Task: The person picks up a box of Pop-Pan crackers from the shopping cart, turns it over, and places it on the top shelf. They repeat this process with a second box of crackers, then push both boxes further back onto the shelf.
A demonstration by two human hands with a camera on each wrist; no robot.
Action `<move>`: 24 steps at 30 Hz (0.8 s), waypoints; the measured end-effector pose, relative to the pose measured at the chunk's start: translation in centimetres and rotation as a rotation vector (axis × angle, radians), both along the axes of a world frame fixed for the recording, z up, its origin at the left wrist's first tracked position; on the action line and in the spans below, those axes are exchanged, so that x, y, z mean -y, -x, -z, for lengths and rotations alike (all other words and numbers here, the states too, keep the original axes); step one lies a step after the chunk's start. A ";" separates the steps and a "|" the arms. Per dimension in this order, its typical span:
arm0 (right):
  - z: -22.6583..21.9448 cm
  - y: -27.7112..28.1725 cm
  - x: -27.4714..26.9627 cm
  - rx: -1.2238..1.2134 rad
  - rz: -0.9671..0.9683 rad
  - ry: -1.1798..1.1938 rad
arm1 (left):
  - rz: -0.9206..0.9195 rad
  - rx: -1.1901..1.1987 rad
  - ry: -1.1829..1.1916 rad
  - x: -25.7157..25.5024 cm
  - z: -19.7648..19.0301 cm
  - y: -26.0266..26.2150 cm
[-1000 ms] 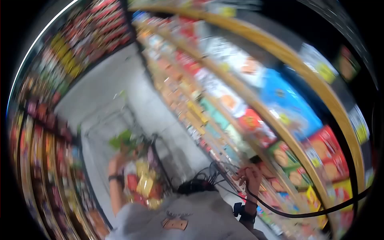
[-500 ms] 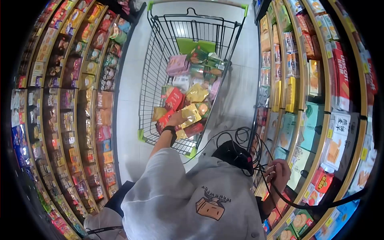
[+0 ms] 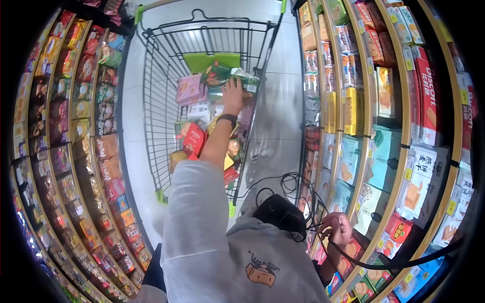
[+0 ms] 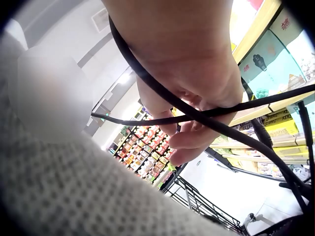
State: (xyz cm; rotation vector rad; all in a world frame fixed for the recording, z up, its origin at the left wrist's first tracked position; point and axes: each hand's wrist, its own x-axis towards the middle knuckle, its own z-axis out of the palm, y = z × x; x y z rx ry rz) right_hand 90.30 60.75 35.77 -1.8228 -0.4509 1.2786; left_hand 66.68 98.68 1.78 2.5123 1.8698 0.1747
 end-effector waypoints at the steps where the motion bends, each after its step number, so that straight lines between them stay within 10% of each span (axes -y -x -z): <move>1: 0.0 0.2 0.1 -0.020 0.043 0.012 | 0.042 0.001 0.047 -1.7 1.3 -0.7; 11: 1.6 -1.5 2.3 0.019 0.247 0.044 | 0.264 -0.385 0.318 -4.9 1.5 -3.1; 13: 1.5 -1.8 2.1 -0.014 0.253 0.024 | 0.293 -0.277 0.072 -4.8 1.9 -1.7; 24: -0.2 -3.3 -0.6 -0.025 -0.260 -0.250 | 0.152 0.405 -0.005 5.4 -23.1 4.2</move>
